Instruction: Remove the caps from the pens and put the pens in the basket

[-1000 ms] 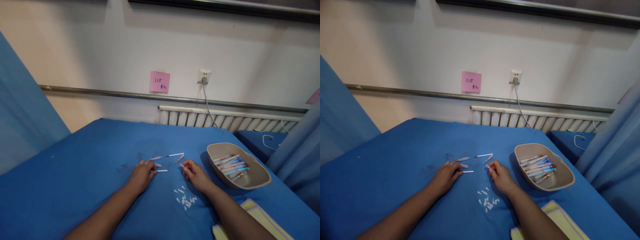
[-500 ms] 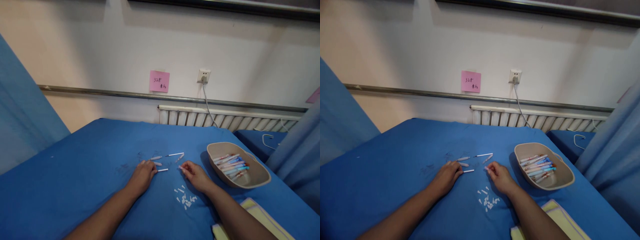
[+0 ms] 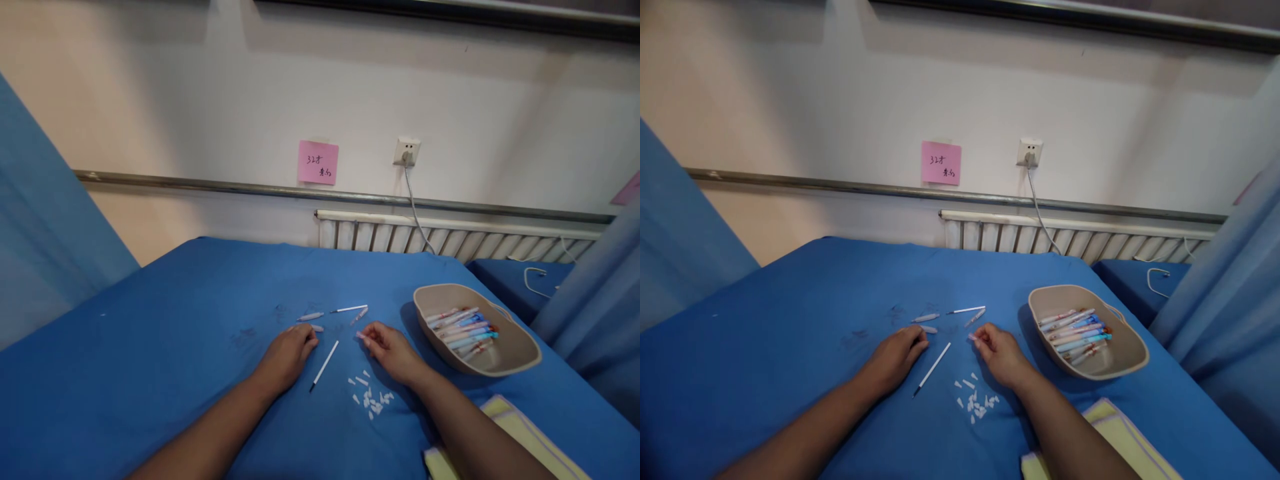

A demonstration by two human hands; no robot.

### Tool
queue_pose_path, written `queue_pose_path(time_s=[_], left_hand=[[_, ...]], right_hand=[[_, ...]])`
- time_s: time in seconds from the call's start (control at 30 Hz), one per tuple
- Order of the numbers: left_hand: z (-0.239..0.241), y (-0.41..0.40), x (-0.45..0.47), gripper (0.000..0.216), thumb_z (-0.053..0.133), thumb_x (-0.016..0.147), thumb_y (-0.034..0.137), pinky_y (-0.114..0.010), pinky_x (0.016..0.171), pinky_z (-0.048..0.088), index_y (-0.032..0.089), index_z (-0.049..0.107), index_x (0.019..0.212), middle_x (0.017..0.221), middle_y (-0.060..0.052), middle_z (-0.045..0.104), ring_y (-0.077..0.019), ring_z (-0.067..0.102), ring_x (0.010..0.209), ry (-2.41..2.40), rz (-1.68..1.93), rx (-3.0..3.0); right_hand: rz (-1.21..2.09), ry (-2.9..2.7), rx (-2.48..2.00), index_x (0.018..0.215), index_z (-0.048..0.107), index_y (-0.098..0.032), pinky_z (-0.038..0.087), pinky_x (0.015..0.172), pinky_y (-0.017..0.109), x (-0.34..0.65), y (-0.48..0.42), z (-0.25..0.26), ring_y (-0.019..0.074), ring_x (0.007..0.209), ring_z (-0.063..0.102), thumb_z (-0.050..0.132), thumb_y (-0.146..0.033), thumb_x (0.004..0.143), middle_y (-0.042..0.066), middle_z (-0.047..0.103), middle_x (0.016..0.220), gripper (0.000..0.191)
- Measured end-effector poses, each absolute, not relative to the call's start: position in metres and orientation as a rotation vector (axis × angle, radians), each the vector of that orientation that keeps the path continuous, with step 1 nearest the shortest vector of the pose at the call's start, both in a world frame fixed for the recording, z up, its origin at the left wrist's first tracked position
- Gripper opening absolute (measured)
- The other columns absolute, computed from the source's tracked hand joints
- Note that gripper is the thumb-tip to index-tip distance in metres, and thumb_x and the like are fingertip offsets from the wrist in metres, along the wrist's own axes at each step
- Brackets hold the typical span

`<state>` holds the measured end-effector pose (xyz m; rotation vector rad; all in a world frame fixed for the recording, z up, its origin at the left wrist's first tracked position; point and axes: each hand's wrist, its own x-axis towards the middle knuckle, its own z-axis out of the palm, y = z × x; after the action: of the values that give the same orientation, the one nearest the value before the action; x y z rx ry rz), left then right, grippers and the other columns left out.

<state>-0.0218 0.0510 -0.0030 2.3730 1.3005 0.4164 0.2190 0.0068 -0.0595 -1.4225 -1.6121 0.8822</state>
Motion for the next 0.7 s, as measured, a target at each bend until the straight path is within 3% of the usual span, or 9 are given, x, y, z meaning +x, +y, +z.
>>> queue_pose_path(time_s=[0.2, 0.3, 0.4, 0.47, 0.7], left_hand=[[0.006, 0.037, -0.018, 0.032, 0.062, 0.070, 0.047, -0.029, 0.072, 0.040, 0.020, 0.057, 0.086, 0.087, -0.003, 0.062, -0.0207, 0.056, 0.082, 1.201, 0.389, 2.417], [0.007, 0.032, -0.018, 0.025, 0.063, 0.070, 0.040, -0.030, 0.077, 0.039, 0.021, 0.058, 0.086, 0.090, -0.003, 0.061, -0.0225, 0.054, 0.088, 1.158, 0.359, 2.488], [0.005, 0.034, -0.019, 0.009, 0.054, 0.078, 0.027, -0.030, 0.079, 0.038, 0.022, 0.058, 0.084, 0.089, -0.003, 0.061, -0.0210, 0.053, 0.090, 1.119, 0.343, 2.519], [0.005, 0.036, -0.019, 0.009, 0.049, 0.081, 0.021, -0.030, 0.078, 0.038, 0.021, 0.058, 0.081, 0.087, -0.003, 0.060, -0.0205, 0.053, 0.088, 1.119, 0.313, 2.534], [0.004, 0.027, -0.012, 0.010, 0.046, 0.085, 0.020, -0.031, 0.075, 0.036, 0.020, 0.055, 0.082, 0.088, -0.004, 0.059, -0.0215, 0.051, 0.086, 1.110, 0.271, 2.566]], right_hand=[[0.781, -1.662, -1.461, 0.089, 0.059, -0.019, 0.043, 0.058, 0.023, 0.219, 0.006, -0.056, 0.0134, 0.064, 0.055, 0.048, -0.039, 0.085, 0.001, 0.061, 0.074, 0.023], [0.732, -1.690, -1.483, 0.090, 0.059, -0.019, 0.043, 0.062, 0.024, 0.220, 0.006, -0.056, 0.0145, 0.068, 0.057, 0.048, -0.038, 0.085, 0.002, 0.063, 0.078, 0.022], [0.705, -1.721, -1.518, 0.091, 0.059, -0.020, 0.044, 0.065, 0.025, 0.221, 0.006, -0.053, 0.0151, 0.071, 0.058, 0.048, -0.037, 0.086, 0.002, 0.064, 0.079, 0.021], [0.648, -1.752, -1.540, 0.091, 0.059, -0.020, 0.044, 0.068, 0.027, 0.221, 0.004, -0.048, 0.0158, 0.072, 0.058, 0.048, -0.035, 0.086, 0.003, 0.064, 0.080, 0.019], [0.501, -2.000, -1.410, 0.106, 0.057, -0.021, 0.041, 0.088, 0.033, 0.205, -0.014, -0.021, 0.0205, 0.099, 0.054, 0.054, -0.023, 0.082, 0.007, 0.060, 0.105, 0.024]])
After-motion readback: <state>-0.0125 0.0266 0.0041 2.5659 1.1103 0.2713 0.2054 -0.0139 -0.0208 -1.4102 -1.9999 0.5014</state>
